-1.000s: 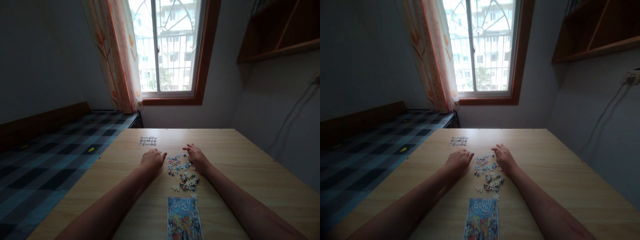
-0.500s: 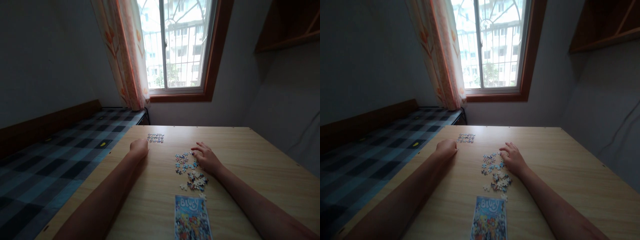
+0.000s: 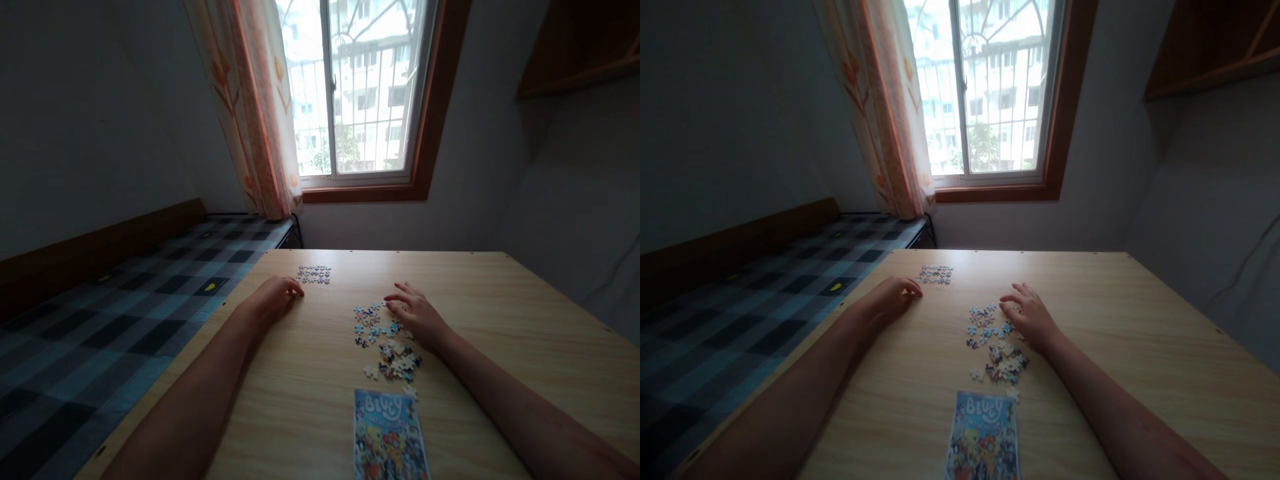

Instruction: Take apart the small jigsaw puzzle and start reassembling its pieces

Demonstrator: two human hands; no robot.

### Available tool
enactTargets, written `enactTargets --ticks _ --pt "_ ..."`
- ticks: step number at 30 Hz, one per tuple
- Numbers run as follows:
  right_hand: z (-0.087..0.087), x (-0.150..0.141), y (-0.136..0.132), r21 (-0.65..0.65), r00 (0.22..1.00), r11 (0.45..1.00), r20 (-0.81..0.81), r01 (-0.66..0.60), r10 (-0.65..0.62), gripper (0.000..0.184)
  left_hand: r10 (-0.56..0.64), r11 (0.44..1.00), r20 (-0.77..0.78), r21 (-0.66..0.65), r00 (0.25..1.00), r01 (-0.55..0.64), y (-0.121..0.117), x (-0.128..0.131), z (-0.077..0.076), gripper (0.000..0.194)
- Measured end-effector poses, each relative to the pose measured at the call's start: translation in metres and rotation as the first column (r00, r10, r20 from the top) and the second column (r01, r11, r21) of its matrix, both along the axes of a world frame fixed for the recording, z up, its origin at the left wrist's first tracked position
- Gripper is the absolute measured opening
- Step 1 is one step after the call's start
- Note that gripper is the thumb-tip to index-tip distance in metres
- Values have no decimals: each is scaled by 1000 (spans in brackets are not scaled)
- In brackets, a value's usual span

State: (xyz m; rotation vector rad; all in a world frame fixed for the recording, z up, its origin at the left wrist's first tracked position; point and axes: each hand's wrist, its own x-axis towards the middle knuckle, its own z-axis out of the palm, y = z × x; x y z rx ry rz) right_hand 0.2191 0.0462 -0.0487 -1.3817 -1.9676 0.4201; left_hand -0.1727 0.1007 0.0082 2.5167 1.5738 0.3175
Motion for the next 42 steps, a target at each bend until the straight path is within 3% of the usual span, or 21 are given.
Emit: enactTargets --ticks 7,11,18,42 --pt "0 1 0 1 999 1000 29 -13 13 37 167 984 -117 83 979 -158 0 -9 6 26" --pt "-1 1 1 12 999 1000 39 -21 21 37 243 965 -91 128 966 -230 -1 -15 3 27" --pt "0 1 0 2 999 1000 50 -20 20 37 249 954 17 166 968 -248 0 -15 -7 27" --pt "-8 4 7 17 1000 1000 2 -15 15 40 342 927 117 118 932 -355 2 -19 -11 34"
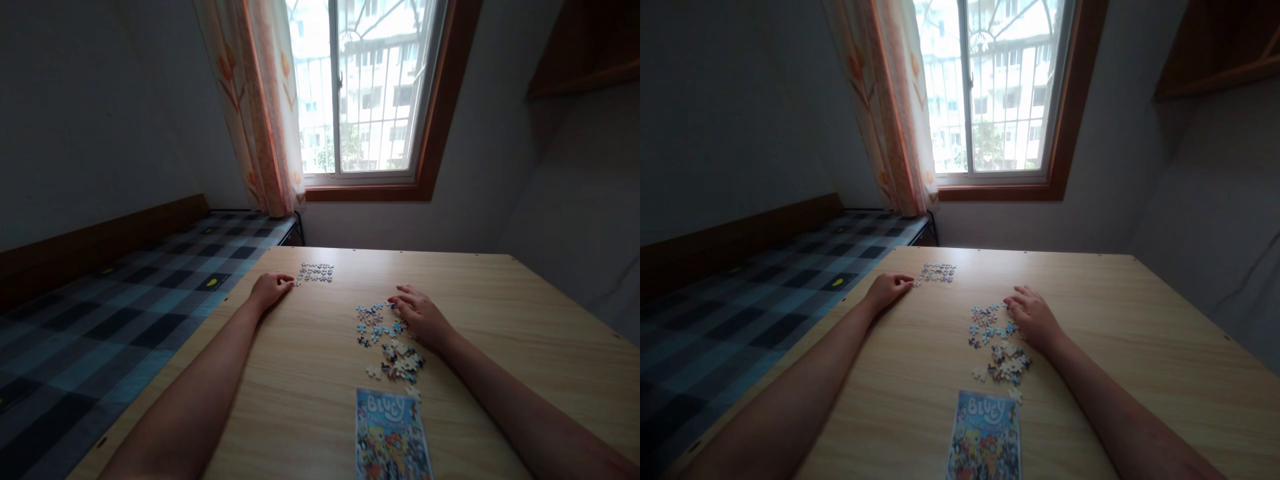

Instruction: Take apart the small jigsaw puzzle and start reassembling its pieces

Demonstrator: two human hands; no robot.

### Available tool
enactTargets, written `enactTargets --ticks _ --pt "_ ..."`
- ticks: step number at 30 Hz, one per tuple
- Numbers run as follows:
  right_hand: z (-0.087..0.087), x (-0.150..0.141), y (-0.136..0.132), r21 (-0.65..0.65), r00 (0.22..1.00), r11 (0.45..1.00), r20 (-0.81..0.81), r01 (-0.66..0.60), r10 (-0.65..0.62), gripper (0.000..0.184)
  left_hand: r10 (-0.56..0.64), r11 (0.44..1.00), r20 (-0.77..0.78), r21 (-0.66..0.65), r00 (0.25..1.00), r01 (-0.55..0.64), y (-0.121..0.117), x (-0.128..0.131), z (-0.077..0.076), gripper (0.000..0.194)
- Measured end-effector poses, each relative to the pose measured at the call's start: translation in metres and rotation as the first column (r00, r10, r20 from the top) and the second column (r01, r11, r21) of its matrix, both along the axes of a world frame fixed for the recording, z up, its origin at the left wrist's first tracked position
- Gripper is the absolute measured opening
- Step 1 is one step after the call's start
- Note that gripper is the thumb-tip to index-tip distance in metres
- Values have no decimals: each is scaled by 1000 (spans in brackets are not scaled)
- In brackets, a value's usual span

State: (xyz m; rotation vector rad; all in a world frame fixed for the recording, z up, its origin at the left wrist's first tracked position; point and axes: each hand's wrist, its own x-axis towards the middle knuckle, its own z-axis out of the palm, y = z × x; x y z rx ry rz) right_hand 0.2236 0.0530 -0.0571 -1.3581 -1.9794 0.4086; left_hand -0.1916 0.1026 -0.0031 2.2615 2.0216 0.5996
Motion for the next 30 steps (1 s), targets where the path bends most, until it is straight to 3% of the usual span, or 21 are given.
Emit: enactTargets --ticks 30 --pt "3 -1 -2 6 999 1000 54 -8 8 43 -49 999 -62 2 997 49 5 -1 -6 33"
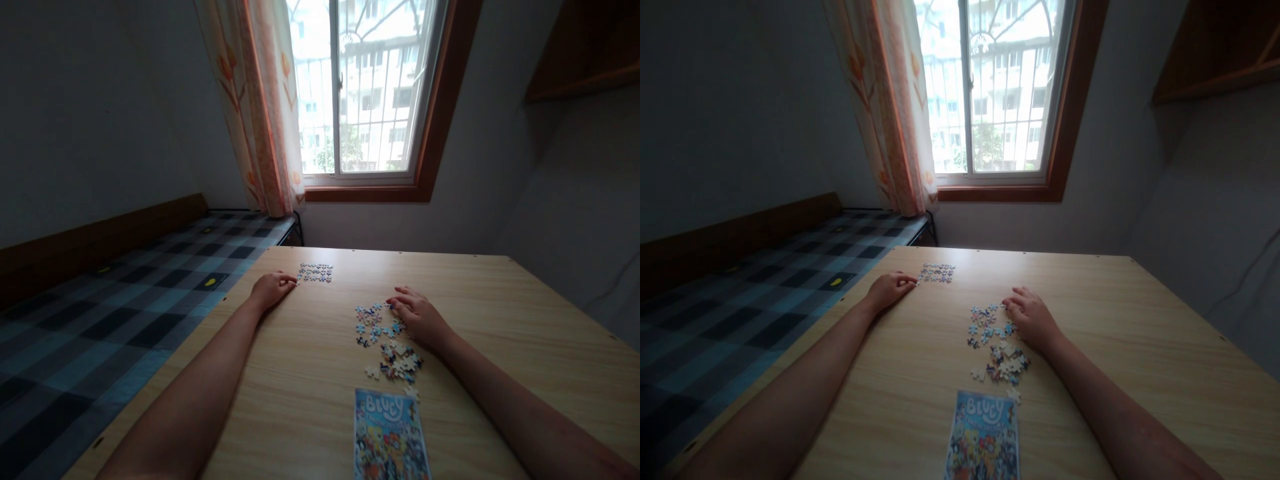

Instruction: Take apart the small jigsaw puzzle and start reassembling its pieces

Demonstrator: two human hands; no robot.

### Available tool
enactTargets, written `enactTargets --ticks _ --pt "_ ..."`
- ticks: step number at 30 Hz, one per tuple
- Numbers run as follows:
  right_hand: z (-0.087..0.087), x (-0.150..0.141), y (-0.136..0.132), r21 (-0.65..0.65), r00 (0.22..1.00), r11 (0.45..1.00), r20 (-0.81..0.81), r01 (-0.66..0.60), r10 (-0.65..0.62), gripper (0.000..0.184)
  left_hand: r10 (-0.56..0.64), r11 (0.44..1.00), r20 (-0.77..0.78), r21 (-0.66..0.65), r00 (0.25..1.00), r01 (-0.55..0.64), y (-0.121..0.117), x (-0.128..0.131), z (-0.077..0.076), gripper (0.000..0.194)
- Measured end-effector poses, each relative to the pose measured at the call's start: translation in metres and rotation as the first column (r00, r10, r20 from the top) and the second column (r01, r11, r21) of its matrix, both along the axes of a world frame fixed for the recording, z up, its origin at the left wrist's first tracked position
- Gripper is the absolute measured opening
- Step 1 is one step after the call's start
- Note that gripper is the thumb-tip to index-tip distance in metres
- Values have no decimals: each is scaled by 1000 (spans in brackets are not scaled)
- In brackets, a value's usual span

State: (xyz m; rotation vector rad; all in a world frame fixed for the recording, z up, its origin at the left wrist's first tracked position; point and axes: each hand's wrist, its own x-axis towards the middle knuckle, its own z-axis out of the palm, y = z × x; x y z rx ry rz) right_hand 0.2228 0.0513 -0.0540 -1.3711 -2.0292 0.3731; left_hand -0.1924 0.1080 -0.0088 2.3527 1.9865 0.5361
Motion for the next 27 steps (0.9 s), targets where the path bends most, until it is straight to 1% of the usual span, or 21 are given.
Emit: enactTargets --ticks 6,12,17,22,27 --pt "0 -1 -1 -9 1000 1000 -20 9 -9 43 4 1000 8 6 1000 -4 1 0 -1 33" --pt "-1 -2 0 26 996 1000 -93 -8 11 41 -3 1000 25 20 1000 2 1 -1 -2 34" --pt "-3 -1 1 29 993 1000 -118 0 3 40 -21 999 33 35 999 20 3 -2 -4 34" --pt "-3 0 2 51 990 999 -135 -18 25 39 -13 999 53 41 999 11 2 -2 -3 35" --pt "-2 0 2 43 986 999 -169 8 0 39 -5 999 95 52 995 0 2 -2 -1 38"
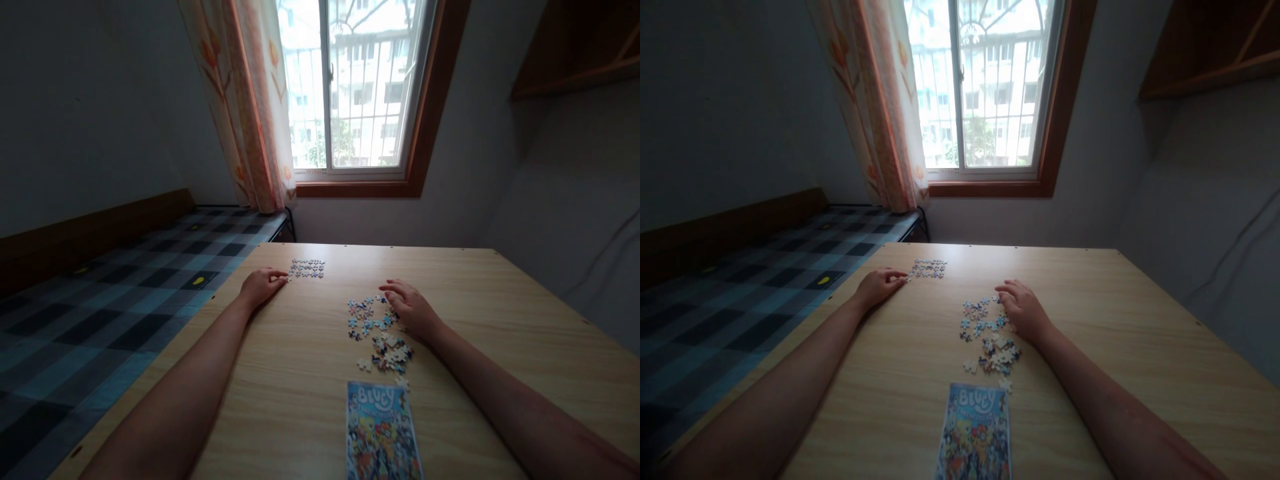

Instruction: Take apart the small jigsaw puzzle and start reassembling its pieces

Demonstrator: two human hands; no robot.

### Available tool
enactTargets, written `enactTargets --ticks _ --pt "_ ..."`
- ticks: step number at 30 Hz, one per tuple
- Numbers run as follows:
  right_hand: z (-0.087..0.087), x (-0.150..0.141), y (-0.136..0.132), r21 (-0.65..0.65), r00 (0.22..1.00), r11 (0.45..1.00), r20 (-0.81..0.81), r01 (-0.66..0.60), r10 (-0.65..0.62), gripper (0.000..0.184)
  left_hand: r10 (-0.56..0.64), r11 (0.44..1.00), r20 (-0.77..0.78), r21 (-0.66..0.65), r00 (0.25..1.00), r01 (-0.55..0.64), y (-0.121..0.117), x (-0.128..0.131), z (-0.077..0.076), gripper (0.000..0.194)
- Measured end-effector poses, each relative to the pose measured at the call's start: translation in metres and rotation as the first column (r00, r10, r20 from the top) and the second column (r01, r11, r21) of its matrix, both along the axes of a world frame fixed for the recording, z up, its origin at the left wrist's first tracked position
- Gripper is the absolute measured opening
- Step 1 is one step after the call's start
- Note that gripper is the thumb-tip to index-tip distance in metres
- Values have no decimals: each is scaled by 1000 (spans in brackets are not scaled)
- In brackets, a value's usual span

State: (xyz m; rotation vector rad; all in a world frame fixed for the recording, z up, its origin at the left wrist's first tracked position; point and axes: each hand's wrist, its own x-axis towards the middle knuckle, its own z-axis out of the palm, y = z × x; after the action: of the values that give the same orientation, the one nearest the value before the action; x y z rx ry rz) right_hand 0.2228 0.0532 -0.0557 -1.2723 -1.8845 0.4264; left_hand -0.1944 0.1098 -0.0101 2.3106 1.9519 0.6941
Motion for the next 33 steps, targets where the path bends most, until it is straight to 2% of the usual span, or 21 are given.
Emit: enactTargets --ticks 8,13,18,24,33 --pt "6 2 -6 3 998 999 -37 -49 49 32 -13 999 5 34 1000 12 2 -3 -1 39" --pt "15 -1 -17 63 986 984 45 -164 162 20 -29 997 30 71 999 27 3 -2 -1 40" --pt "23 -5 -27 -6 947 959 158 -282 279 18 68 988 114 128 991 -82 0 -1 4 46" --pt "25 -6 -28 -64 918 951 250 -303 309 18 150 970 212 156 966 -185 -6 -1 6 55" --pt "24 -5 -29 -37 904 949 295 -313 310 11 145 968 232 167 962 -186 -7 -1 7 56"
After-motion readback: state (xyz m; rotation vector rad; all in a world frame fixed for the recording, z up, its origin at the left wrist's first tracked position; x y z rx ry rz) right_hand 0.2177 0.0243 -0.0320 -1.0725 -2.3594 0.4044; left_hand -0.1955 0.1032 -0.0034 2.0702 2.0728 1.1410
